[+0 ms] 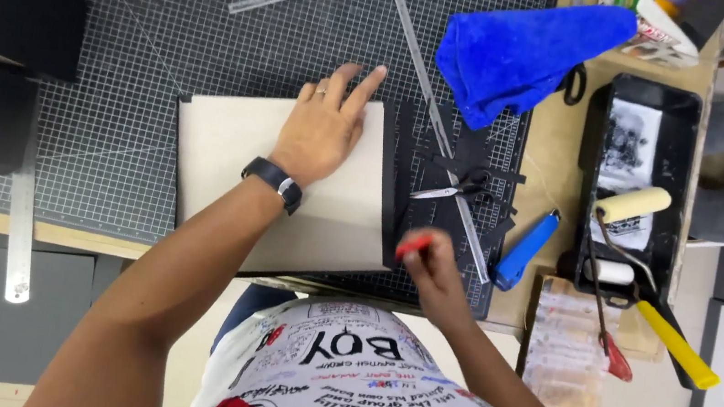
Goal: The person trims excess black material from the edges of a white rectangular board using a utility knife and ruler. They then use a red plastic scraper to smooth the edges and a small brush to clean away debris from the board and cutting mat.
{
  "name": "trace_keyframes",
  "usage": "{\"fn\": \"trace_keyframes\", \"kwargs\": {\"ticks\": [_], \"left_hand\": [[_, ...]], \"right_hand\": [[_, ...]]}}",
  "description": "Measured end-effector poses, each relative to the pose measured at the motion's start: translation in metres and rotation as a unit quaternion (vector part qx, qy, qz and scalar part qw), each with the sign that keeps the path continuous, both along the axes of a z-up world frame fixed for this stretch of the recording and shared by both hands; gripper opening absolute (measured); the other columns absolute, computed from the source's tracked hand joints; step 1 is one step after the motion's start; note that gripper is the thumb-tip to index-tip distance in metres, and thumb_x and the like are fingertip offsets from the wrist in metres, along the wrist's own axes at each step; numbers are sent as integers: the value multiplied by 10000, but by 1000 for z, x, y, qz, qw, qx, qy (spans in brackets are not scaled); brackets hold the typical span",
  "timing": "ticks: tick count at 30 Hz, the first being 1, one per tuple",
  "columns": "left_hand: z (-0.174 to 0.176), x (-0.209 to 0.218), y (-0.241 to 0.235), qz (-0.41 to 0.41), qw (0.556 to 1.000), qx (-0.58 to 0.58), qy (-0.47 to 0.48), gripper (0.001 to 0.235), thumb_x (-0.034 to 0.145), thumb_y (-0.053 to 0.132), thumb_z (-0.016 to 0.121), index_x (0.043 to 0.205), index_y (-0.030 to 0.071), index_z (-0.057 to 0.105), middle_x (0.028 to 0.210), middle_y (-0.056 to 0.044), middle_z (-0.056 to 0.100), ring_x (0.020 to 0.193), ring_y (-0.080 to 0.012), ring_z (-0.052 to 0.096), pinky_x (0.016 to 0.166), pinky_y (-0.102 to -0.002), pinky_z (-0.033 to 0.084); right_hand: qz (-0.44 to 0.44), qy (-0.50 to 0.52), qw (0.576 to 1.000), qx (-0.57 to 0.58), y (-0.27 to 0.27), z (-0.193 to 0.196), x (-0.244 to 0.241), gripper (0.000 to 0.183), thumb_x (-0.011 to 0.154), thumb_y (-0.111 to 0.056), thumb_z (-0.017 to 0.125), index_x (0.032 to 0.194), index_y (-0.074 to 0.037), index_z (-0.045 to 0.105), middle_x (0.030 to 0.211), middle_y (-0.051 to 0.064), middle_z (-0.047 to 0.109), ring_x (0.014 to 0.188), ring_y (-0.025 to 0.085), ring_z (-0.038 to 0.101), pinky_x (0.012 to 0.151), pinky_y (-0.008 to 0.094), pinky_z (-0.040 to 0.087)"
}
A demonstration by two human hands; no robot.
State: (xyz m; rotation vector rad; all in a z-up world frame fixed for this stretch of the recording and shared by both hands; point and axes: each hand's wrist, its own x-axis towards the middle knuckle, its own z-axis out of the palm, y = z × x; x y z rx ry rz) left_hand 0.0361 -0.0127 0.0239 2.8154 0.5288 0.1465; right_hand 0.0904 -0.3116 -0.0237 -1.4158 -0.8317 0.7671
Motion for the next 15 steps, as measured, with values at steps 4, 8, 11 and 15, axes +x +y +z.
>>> {"fn": "trace_keyframes", "kwargs": {"ticks": [4, 8, 11, 15], "left_hand": [[-13, 1, -1, -6, 1000, 5, -29, 613, 1093, 210, 472, 1643, 251, 204, 1444, -119, 410, 1244, -334, 611, 998, -419, 414], [-17, 3, 5, -5, 998, -6, -69, 636, 1070, 185, 510, 1640, 238, 234, 1416, -141, 448, 1235, -364, 625, 981, -440, 442], [-25, -1, 1, -2, 996, -21, -81, 656, 1061, 166, 517, 1644, 244, 227, 1416, -133, 445, 1240, -359, 629, 978, -423, 448], [-30, 2, 7, -14, 995, -17, -101, 682, 1044, 152, 511, 1649, 240, 210, 1433, -127, 425, 1258, -357, 628, 982, -410, 468]], "right_hand": [[30, -196, 979, -37, -5, 18, 18, 259, 1007, -158, 621, 1242, -54, 654, 1116, 111, 622, 1117, 327, 623, 1011, 434, 450], [54, -608, 789, -72, 24, 38, 32, 434, 1030, -126, 507, 1426, -263, 617, 1058, 25, 609, 1037, 261, 590, 940, 457, 422], [37, -654, 755, -46, 69, 33, 56, 443, 1034, -107, 493, 1436, -251, 614, 1038, 53, 612, 1013, 300, 574, 912, 493, 421], [-42, -685, 727, -2, 159, 12, 113, 345, 989, -127, 583, 1317, -194, 668, 1022, 82, 581, 1013, 341, 537, 845, 472, 385]]}}
